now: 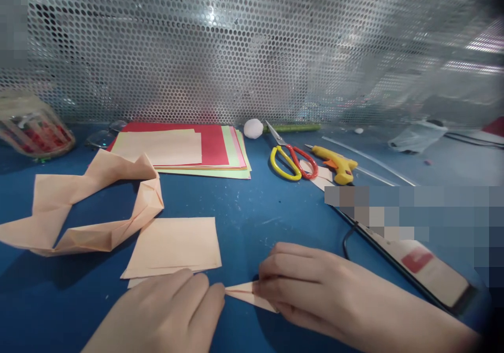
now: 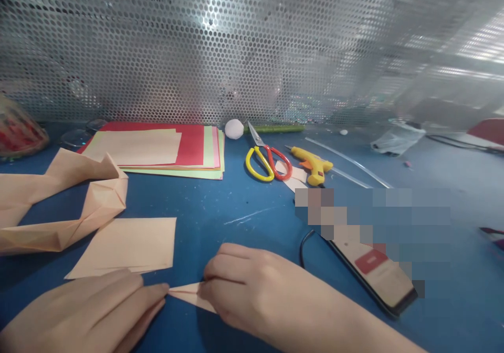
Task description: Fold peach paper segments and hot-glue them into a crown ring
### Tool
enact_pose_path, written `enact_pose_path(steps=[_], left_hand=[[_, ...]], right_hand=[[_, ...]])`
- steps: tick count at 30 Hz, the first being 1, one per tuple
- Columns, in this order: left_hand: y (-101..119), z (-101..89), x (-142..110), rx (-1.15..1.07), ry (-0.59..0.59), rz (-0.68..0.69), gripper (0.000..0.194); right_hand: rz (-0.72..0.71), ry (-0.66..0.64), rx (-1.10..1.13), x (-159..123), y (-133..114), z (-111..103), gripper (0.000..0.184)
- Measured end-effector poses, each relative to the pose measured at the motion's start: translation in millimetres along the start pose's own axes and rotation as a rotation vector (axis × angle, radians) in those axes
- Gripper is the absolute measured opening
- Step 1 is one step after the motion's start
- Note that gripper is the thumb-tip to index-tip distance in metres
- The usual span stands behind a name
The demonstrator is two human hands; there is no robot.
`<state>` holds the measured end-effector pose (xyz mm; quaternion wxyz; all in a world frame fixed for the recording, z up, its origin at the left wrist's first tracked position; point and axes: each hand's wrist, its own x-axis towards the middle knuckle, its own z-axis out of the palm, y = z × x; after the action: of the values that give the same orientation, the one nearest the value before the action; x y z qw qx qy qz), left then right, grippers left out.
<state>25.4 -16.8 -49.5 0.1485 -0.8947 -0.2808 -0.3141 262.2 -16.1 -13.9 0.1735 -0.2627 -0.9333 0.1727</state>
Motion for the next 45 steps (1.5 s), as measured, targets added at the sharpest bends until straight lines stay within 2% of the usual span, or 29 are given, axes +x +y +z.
enact_pose_path(steps=[3, 6, 8, 11, 13, 16, 20, 24, 25, 26, 28, 31, 32, 37, 41, 45], left_hand=[[-1.6, 2.4, 3.3, 0.032, 0.034, 0.041, 0.046], [-3.4, 1.2, 6.4, 0.069, 0.046, 0.126, 0.044], [-5.3, -2.1, 9.1, 0.078, -0.003, 0.192, 0.043], [-8.6, -7.8, 11.6, 0.032, -0.172, 0.252, 0.04], [-10.3, -9.7, 10.4, -0.008, -0.225, 0.241, 0.039], [-12.1, -10.3, 7.4, -0.03, -0.179, 0.22, 0.038], [-14.2, -13.2, 10.9, -0.071, -0.24, 0.195, 0.043], [-11.9, -15.9, 21.1, -0.042, -0.171, 0.183, 0.053], [-10.6, -15.5, 23.4, -0.048, -0.094, 0.188, 0.058], [-9.2, -14.6, 24.9, -0.043, -0.148, 0.188, 0.059], [-7.5, -11.8, 25.3, -0.032, -0.112, 0.176, 0.059], [-9.2, -7.5, 19.5, -0.097, -0.134, 0.16, 0.059], [-10.7, -6.6, 16.8, -0.124, -0.23, 0.156, 0.054], [-18.0, -6.5, 9.5, -0.259, -0.397, 0.106, 0.043], [-19.2, -6.4, 14.3, -0.258, -0.396, 0.112, 0.048], [-18.8, -4.6, 19.9, -0.24, -0.404, 0.066, 0.045]], right_hand=[[0.031, -0.01, 0.026, 0.2, -1.1, -1.5, 0.027], [-0.003, -0.014, 0.0, 1.2, -1.4, -0.9, 0.029], [-0.027, -0.02, -0.046, 1.5, -1.5, 1.1, 0.035], [-0.03, -0.056, -0.103, 0.8, -1.6, 3.5, 0.039], [-0.016, -0.078, -0.091, 0.3, -1.9, 3.4, 0.039], [0.02, -0.056, -0.009, 0.4, -2.5, 1.9, 0.033], [0.057, -0.006, 0.05, 2.1, -4.4, 2.2, 0.027], [0.053, -0.014, 0.024, 3.9, -6.3, 4.2, 0.027], [0.052, -0.013, 0.01, 4.1, -6.5, 4.5, 0.028], [0.048, -0.011, -0.005, 4.2, -6.6, 4.8, 0.028], [0.021, -0.001, -0.045, 4.2, -6.3, 5.2, 0.03], [-0.015, 0.011, -0.099, 3.8, -5.9, 5.2, 0.032], [-0.012, 0.011, -0.1, 3.4, -6.0, 4.9, 0.032], [0.119, -0.001, 0.096, -1.2, -8.0, 3.2, 0.023], [0.215, 0.062, 0.196, -1.2, -9.7, 10.9, 0.02], [0.327, 0.151, 0.304, 5.3, -8.5, 21.8, 0.015]])
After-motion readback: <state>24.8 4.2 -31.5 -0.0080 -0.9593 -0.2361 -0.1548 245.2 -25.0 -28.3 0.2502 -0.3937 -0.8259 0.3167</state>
